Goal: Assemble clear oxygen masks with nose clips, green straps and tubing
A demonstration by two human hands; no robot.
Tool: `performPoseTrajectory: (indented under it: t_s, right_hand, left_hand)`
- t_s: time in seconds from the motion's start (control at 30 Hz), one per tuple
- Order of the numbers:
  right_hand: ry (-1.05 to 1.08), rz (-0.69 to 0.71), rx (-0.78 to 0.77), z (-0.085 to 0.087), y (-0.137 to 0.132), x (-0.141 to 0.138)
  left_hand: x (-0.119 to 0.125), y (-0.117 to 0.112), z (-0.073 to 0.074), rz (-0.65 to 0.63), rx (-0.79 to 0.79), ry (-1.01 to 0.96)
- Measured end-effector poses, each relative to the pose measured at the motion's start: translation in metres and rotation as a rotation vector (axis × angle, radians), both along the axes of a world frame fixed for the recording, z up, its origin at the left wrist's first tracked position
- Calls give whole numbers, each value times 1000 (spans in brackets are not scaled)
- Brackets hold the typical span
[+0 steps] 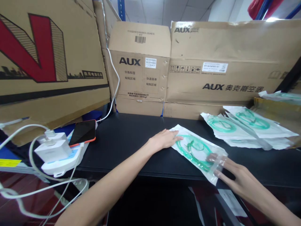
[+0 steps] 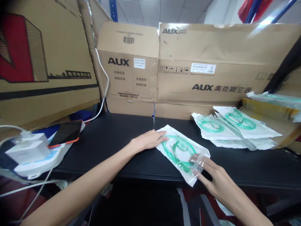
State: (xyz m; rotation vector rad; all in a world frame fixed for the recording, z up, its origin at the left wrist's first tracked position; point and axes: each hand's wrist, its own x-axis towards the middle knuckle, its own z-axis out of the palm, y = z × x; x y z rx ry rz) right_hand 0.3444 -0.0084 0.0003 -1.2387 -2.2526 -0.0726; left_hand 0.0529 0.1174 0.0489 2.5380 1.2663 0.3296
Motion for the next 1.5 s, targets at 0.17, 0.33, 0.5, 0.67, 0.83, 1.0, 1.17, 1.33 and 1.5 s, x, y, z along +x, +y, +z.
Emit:
performPoseTrajectory:
  t_s: [0.17,0.33,0.5,0.67,0.83,1.0,1.17,1.33,1.5]
  right_hand:
    - [22,5,88,-7,-6,14]
    - [15,-41,172,-8,-10,6]
    - [-7,-52,242,-8,-12,-16]
    - [-28,-7,218,-1,-20,-40]
    - [-34,56,210,-1,-23,-59]
    - [-40,139,119,-3,-20,-79]
    - [-104,168,3,13,-26,-121]
    - [-31,279,10,27,-28,-141]
    - [96,251,115,40,-10,-101]
  left_hand:
    - [0,6,2,182,51,92]
    - [-17,17,1,437,106,184]
    - [-26,17,1,431,105,237]
    - [-14,23,3,438,58,294]
    - [14,47,11,507,12,342]
    - [46,72,17,496,-10,299]
    - [54,77,29,386,10,177]
    - [34,43,57,250,123,46]
    - [-8,-48,62,128,257,-96]
